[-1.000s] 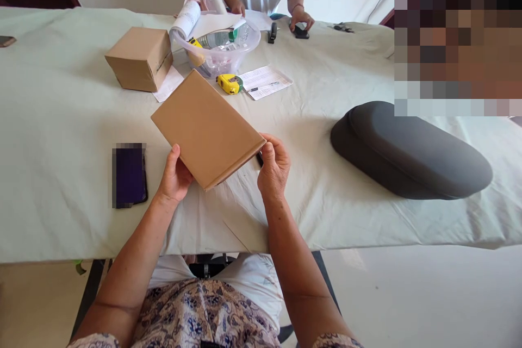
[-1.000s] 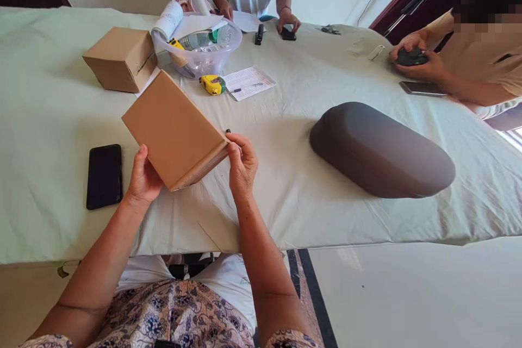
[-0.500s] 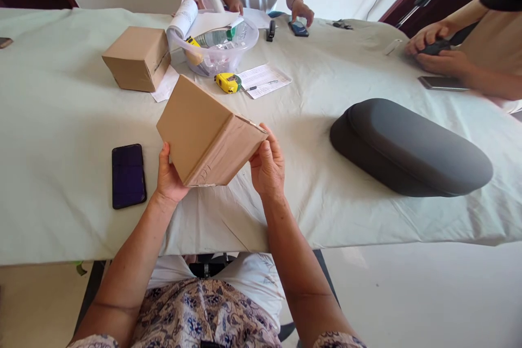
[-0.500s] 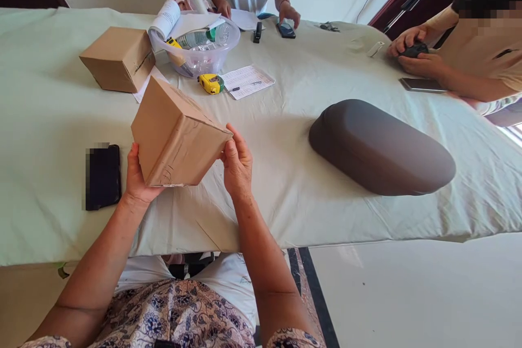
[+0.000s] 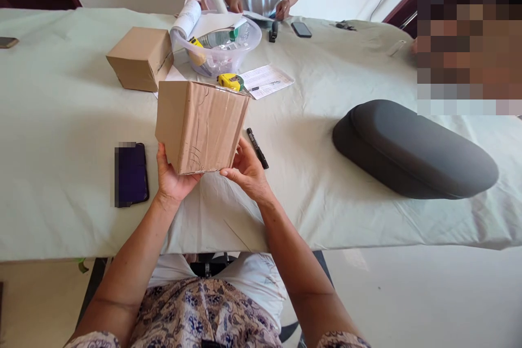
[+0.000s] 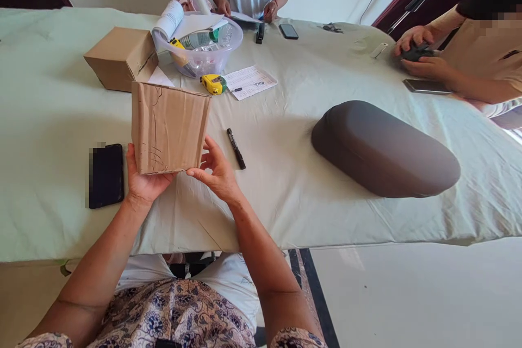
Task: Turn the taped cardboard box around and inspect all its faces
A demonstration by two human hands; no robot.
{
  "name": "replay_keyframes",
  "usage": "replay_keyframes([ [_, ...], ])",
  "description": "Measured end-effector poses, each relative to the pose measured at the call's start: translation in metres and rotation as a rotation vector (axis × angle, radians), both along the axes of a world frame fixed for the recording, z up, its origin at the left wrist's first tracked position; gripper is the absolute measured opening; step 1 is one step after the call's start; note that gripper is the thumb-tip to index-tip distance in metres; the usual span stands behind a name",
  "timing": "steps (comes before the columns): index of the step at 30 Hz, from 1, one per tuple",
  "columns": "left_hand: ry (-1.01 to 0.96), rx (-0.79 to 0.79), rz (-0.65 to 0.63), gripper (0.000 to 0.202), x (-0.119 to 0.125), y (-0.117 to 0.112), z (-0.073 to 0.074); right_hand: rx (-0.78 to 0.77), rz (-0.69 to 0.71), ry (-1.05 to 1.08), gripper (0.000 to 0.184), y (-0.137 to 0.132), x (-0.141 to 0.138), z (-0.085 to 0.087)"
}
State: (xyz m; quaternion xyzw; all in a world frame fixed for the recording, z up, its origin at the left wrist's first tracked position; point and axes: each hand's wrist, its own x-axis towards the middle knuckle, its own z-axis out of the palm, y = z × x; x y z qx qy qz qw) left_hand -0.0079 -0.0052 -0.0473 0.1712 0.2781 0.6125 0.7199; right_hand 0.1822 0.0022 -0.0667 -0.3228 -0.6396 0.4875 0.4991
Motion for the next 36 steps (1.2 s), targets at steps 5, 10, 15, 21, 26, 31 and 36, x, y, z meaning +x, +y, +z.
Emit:
replay_keyframes([
  [5,0.009,-0.005,-0.036,0.066,0.002,-0.001,0.003,-0.046,-0.034,0.049,0.095,-0.002,-0.002,0.001],
  [10,0.232,-0.028,0.051,0.064,0.003,0.004,-0.007,0.031,-0.164,0.003,0.084,-0.003,0.002,0.000],
  [15,0.628,0.060,0.518,0.065,0.000,0.007,-0.022,0.119,-0.267,-0.058,0.068,-0.006,0.001,-0.001],
  [21,0.651,0.253,0.295,0.062,0.005,-0.006,-0.019,0.158,-0.408,-0.060,0.063,-0.008,-0.005,-0.002],
  [26,0.820,0.352,0.241,0.086,0.011,-0.014,-0.019,0.215,-0.527,-0.158,0.083,-0.009,-0.009,-0.008],
  [31,0.996,0.327,0.306,0.083,0.014,-0.015,-0.017,0.239,-0.566,-0.178,0.081,-0.011,-0.014,-0.012],
  [36,0.965,0.322,0.363,0.067,0.012,-0.013,-0.018,0.272,-0.530,-0.110,0.060,-0.008,-0.011,-0.011],
])
